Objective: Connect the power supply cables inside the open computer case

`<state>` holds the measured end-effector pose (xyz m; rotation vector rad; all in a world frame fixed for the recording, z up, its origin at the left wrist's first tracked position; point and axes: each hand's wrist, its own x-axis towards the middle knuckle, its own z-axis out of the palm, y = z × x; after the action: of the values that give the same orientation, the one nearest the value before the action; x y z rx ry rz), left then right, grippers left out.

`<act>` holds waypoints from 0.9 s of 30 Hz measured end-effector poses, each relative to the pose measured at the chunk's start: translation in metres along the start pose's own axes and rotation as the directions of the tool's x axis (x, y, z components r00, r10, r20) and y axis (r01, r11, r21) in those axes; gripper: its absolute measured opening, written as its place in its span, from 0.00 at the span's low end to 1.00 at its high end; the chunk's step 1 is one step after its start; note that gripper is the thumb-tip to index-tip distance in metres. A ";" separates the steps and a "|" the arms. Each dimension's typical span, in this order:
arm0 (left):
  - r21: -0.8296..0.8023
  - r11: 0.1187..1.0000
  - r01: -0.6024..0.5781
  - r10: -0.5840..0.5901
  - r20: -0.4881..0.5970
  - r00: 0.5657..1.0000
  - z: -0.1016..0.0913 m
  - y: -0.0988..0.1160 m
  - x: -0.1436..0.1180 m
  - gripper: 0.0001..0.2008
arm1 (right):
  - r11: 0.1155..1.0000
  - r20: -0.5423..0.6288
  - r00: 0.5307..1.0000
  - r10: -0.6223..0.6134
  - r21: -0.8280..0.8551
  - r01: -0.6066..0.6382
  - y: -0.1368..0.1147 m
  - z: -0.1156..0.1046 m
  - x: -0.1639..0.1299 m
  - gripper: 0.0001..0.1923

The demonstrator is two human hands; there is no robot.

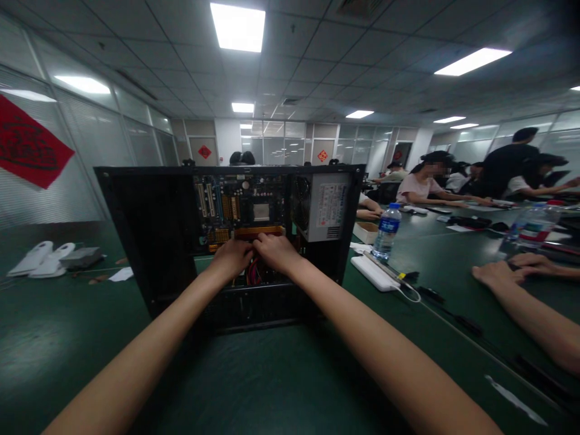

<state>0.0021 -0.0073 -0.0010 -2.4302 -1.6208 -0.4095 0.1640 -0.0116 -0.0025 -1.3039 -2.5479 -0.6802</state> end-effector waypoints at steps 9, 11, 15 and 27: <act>-0.014 0.999 0.045 -0.046 -0.018 0.999 0.000 -0.001 0.003 0.15 | 0.997 0.032 0.998 0.047 0.059 -0.049 -0.001 -0.001 -0.002 0.17; -0.045 0.998 0.046 -0.047 -0.018 0.999 0.000 -0.001 0.003 0.15 | 0.994 0.021 0.998 0.066 0.091 -0.067 0.000 0.000 -0.005 0.16; -0.089 0.994 0.059 -0.060 -0.016 0.998 0.001 -0.003 0.003 0.14 | 0.971 0.004 0.988 0.157 0.181 -0.156 0.001 0.003 -0.012 0.15; -0.060 0.998 0.031 -0.032 -0.016 0.999 0.002 -0.002 0.006 0.15 | 0.895 0.091 0.928 0.360 0.249 -0.371 0.009 0.007 -0.011 0.15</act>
<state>0.0024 -0.0002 -0.0012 -2.4396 -1.6645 -0.4893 0.1781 -0.0115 -0.0097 -1.6468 -2.2268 -0.2323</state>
